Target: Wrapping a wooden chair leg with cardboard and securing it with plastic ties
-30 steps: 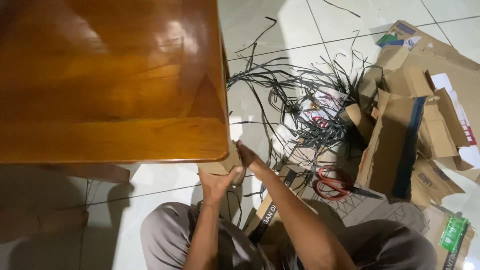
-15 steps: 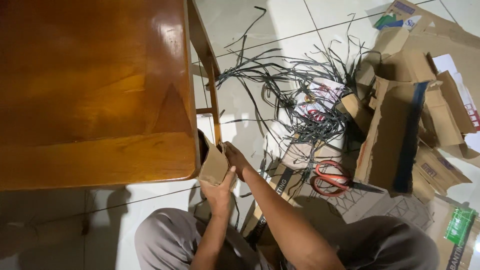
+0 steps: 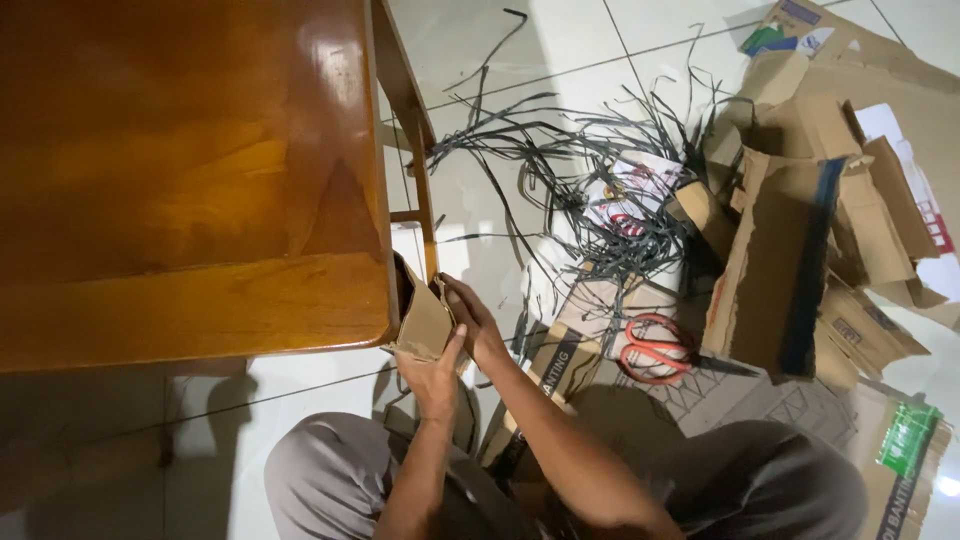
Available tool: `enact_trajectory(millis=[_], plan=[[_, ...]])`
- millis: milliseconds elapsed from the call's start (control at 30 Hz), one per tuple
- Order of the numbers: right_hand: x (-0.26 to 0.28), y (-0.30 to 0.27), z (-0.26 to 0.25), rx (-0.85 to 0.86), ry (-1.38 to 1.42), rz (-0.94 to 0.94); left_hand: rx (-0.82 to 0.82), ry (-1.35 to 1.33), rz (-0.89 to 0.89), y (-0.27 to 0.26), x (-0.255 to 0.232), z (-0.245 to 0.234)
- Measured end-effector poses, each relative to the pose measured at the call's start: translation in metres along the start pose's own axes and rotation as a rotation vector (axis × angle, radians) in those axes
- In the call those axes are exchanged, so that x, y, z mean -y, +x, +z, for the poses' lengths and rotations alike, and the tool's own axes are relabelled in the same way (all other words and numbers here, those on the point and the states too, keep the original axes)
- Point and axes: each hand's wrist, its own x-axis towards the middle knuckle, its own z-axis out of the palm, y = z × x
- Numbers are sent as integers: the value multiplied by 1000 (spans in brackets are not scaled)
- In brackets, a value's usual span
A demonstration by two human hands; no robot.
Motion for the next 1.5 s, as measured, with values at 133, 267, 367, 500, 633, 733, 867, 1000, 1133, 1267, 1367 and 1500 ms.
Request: enact_trajectory(millis=[133,267,367,500,633,733,867,1000,1133,1267,1367,1500], plan=[[21,-23,-2,42,23,200,-21,-60,-38,-3,-2,6],[7,-7,-6,53,-148,344,-76,28,-40,-6,-16,11],[-19,4,-7,48,-170,283,-108,76,-46,-9,-4,10],[-66,26,-5,29,102,237,-112,80,-55,-13,-20,15],[11,-9,-11,134,142,331,-84,54,-71,-10,-18,9],[17,-8,-6,119,174,402,-86,43,-52,-10,-15,9],[35,-15,8,72,220,443,-94,94,-40,-5,13,4],[23,-13,13,-20,275,480,-96,65,-42,-3,-4,6],[10,-7,15,-29,227,424,-96,51,-60,0,10,6],[-2,-2,23,-51,153,305,-87,67,-23,2,10,1],[-13,-1,27,-65,99,220,-105,60,9,4,9,3],[-27,-6,23,-98,13,90,-125,29,-13,4,19,3]])
